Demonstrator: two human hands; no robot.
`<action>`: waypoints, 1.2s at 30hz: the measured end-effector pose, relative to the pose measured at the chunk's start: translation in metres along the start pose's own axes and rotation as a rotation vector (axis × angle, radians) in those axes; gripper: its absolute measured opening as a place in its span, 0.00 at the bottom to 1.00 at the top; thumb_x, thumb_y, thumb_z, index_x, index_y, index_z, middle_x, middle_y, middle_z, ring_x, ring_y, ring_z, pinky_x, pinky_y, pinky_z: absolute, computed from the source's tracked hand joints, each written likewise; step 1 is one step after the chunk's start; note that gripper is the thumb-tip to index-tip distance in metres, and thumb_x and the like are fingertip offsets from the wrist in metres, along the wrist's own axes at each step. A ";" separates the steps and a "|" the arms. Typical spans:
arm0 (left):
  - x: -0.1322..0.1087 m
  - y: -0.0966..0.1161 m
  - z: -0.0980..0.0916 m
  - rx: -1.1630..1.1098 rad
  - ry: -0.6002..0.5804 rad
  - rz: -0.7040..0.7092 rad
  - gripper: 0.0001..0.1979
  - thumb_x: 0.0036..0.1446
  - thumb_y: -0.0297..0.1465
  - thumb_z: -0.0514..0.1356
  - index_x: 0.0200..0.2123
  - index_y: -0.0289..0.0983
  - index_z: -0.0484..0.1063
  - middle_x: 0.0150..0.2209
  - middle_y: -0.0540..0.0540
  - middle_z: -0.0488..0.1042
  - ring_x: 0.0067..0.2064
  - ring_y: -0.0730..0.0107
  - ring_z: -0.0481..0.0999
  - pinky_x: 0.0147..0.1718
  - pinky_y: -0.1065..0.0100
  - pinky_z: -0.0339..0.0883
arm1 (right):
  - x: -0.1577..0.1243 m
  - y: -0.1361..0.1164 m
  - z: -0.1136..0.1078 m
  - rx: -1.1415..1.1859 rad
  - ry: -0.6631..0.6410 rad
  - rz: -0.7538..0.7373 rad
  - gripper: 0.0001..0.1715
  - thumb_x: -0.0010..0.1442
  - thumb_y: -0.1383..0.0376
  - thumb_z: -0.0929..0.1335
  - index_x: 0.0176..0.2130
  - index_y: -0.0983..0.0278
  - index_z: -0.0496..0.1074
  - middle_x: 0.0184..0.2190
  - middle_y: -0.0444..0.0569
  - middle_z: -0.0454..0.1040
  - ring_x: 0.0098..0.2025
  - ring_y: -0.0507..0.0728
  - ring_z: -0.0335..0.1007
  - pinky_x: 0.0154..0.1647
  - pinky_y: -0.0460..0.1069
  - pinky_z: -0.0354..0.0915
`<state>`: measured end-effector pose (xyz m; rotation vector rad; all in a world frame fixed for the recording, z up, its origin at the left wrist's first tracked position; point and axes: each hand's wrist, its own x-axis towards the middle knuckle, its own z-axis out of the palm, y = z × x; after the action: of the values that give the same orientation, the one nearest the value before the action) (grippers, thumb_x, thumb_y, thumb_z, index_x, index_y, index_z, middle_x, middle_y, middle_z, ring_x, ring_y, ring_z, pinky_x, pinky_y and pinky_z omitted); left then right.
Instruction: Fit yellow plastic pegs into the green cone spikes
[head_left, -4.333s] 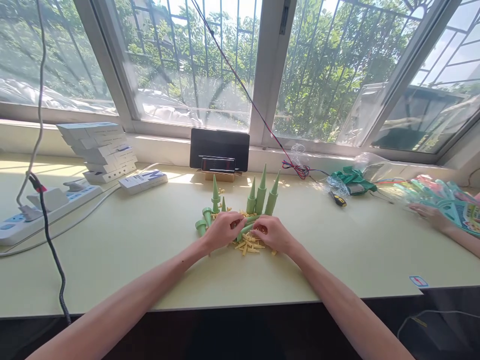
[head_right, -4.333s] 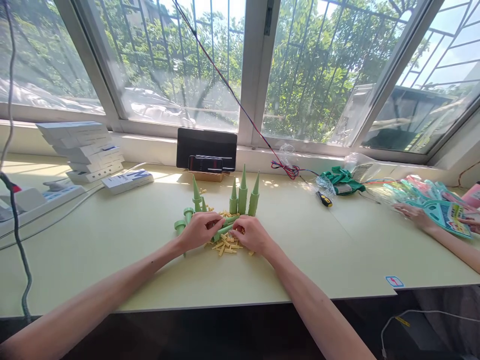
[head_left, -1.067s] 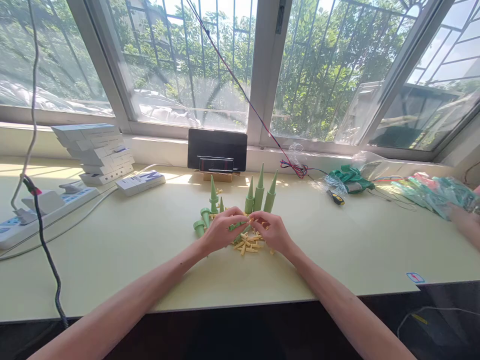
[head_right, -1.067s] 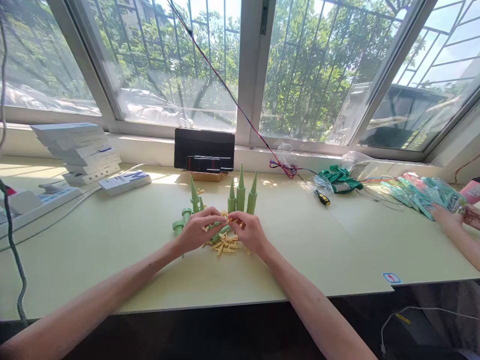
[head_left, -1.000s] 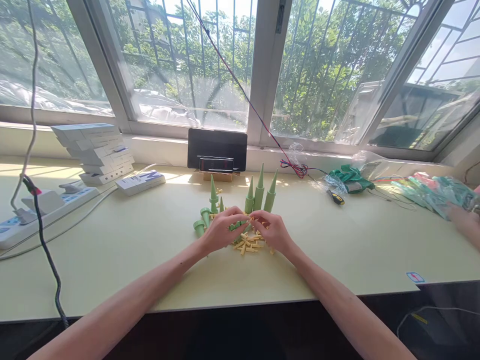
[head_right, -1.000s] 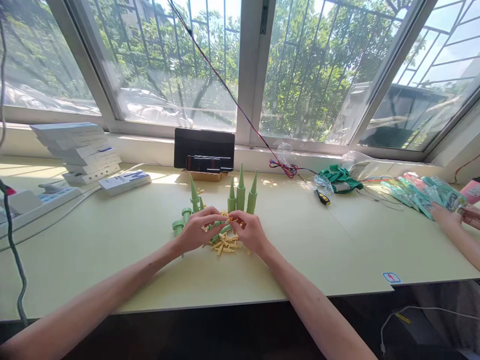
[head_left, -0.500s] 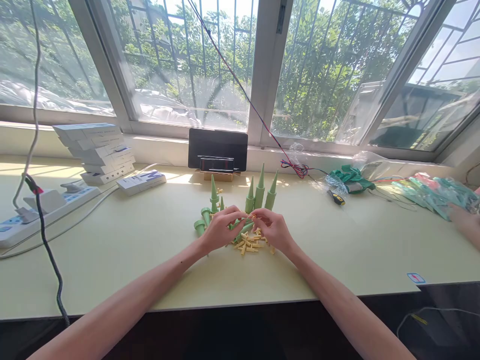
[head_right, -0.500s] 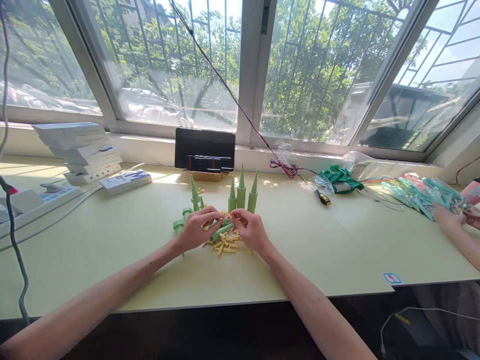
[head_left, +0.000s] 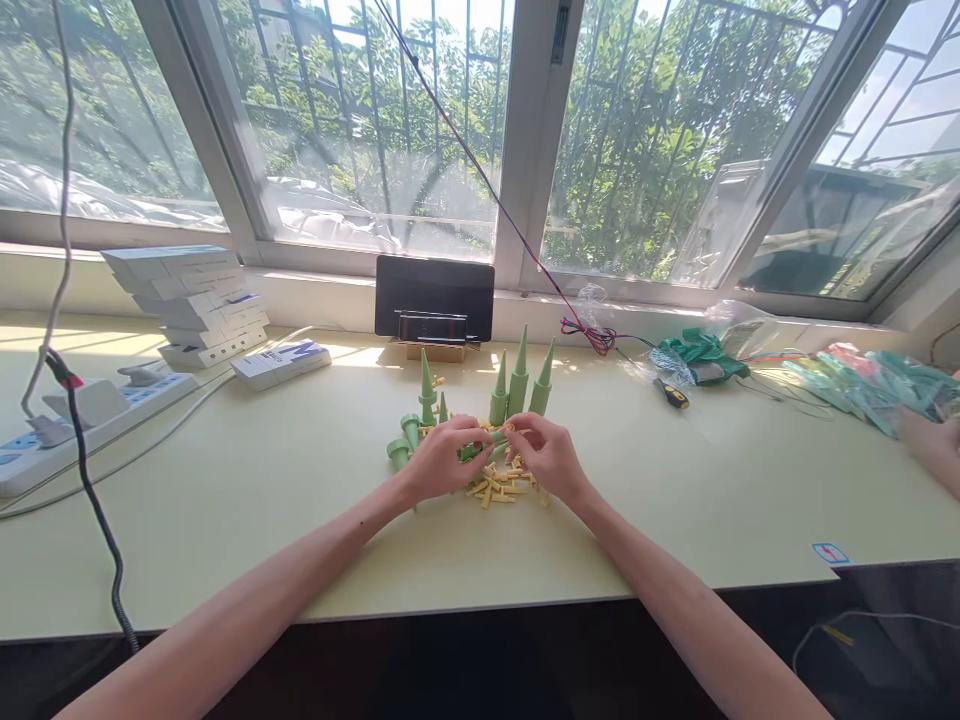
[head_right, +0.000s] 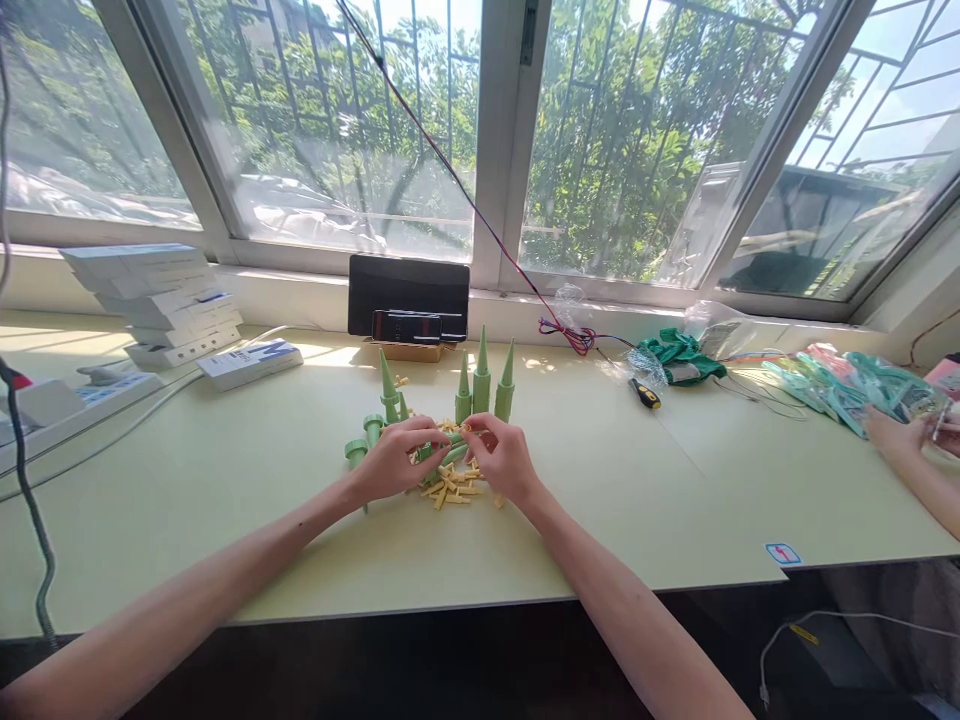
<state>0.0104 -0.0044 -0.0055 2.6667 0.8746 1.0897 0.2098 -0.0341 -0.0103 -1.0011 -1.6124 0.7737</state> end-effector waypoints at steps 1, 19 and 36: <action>0.000 0.000 0.000 0.007 -0.017 -0.017 0.07 0.60 0.29 0.58 0.34 0.37 0.77 0.29 0.48 0.72 0.29 0.74 0.67 0.29 0.71 0.60 | 0.000 0.000 0.000 -0.014 0.027 0.000 0.12 0.62 0.56 0.67 0.38 0.62 0.71 0.33 0.48 0.76 0.24 0.55 0.75 0.21 0.47 0.68; 0.001 0.001 -0.001 0.136 -0.135 -0.008 0.13 0.63 0.35 0.56 0.31 0.38 0.77 0.26 0.49 0.72 0.25 0.74 0.69 0.24 0.71 0.56 | 0.001 0.004 -0.003 -0.131 0.160 0.034 0.15 0.61 0.53 0.67 0.38 0.62 0.70 0.36 0.49 0.76 0.20 0.53 0.73 0.23 0.48 0.68; -0.002 0.001 0.002 0.196 -0.164 0.005 0.12 0.62 0.35 0.56 0.32 0.38 0.76 0.23 0.50 0.73 0.23 0.74 0.68 0.24 0.71 0.56 | 0.001 0.002 -0.003 -0.152 0.168 0.038 0.15 0.61 0.52 0.67 0.38 0.62 0.70 0.35 0.49 0.76 0.19 0.53 0.72 0.22 0.48 0.67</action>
<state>0.0115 -0.0064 -0.0077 2.8669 0.9890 0.8094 0.2129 -0.0323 -0.0113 -1.1764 -1.5272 0.5828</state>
